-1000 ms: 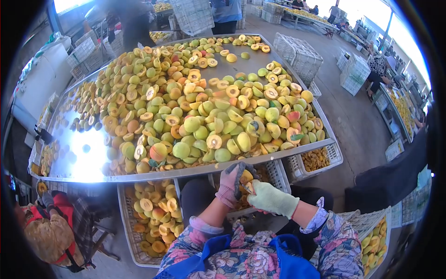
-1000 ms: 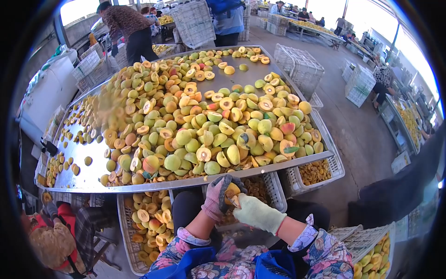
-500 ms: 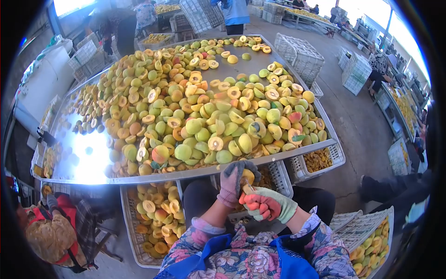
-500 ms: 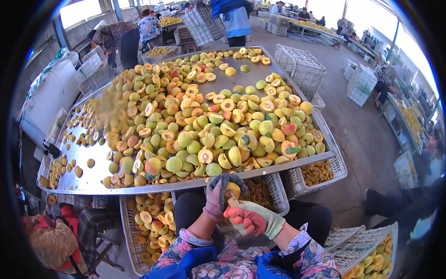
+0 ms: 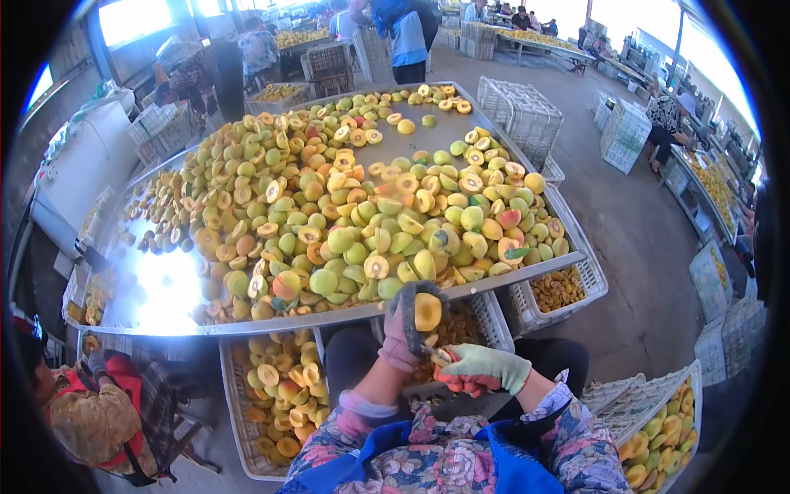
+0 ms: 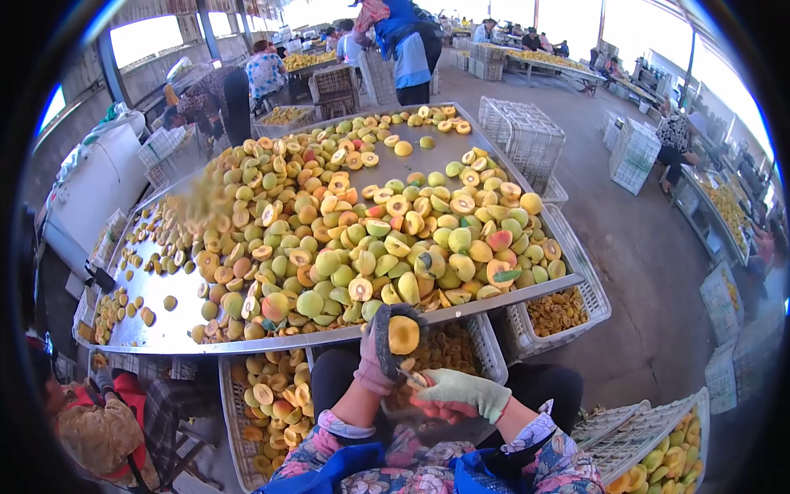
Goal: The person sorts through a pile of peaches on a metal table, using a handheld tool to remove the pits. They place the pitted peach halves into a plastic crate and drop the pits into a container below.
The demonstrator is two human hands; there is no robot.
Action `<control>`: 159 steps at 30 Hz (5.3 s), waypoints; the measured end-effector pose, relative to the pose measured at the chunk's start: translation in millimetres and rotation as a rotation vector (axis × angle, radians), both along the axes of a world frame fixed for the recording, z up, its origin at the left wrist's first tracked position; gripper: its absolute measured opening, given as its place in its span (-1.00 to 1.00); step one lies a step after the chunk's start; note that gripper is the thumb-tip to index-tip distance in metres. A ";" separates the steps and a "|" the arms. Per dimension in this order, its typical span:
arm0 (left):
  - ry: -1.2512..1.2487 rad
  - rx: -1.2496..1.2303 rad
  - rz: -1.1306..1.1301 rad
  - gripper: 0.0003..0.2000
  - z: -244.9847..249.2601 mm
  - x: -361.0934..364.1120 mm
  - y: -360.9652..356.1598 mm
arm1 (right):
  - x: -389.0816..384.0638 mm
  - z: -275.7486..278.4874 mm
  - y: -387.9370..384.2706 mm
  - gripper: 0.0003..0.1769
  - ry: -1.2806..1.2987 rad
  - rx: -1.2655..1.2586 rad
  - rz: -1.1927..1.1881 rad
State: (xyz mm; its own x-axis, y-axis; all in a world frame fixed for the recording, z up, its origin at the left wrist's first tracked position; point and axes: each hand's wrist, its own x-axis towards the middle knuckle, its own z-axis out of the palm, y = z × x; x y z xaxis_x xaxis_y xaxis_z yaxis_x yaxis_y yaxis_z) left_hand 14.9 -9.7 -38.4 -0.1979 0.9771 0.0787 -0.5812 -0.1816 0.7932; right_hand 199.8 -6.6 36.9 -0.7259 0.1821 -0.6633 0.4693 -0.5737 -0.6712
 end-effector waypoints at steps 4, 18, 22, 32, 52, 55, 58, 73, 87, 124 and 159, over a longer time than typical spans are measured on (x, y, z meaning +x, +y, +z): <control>0.563 -0.164 0.433 -0.76 24.8 -21.0 -17.4 | 20.6 -43.6 0.5 -0.75 -0.609 1.313 0.375; 1.573 -0.254 0.711 -0.60 55.7 -126.0 -68.7 | 44.4 -20.5 69.9 -0.68 -0.185 1.208 -0.303; 1.379 -0.133 0.339 -0.57 118.3 -61.7 54.1 | 36.4 -35.8 87.0 -0.65 0.010 1.156 -0.533; 1.827 -0.154 -0.130 -0.38 108.4 70.8 294.2 | 63.0 -38.7 106.5 -0.58 -0.047 0.987 -0.759; 1.675 0.459 0.132 -0.23 87.1 58.8 101.0 | 49.3 0.3 94.0 -0.69 0.463 0.259 -1.078; 1.539 0.233 0.163 -0.18 74.3 43.4 48.7 | 38.5 -11.1 76.2 -0.71 0.506 0.193 -0.883; 0.947 0.165 -0.015 -0.15 66.3 22.9 19.0 | 27.3 12.4 52.9 -0.66 0.442 0.148 -0.806; 0.677 0.308 -0.273 -0.25 -4.6 -40.1 5.5 | -23.3 24.5 15.6 -0.69 -0.090 1.358 -0.517; 0.855 0.268 0.048 -0.58 -32.2 -30.7 5.4 | -51.8 7.7 -3.8 -0.73 -0.422 1.533 -0.053; 0.081 -0.163 0.022 -0.38 -3.4 -25.7 6.9 | -72.6 20.4 0.5 -0.81 -0.195 0.281 -0.197; 0.419 -0.018 0.155 -0.24 -23.3 -38.1 14.9 | -86.1 15.8 -9.4 -0.87 -0.191 0.258 -0.218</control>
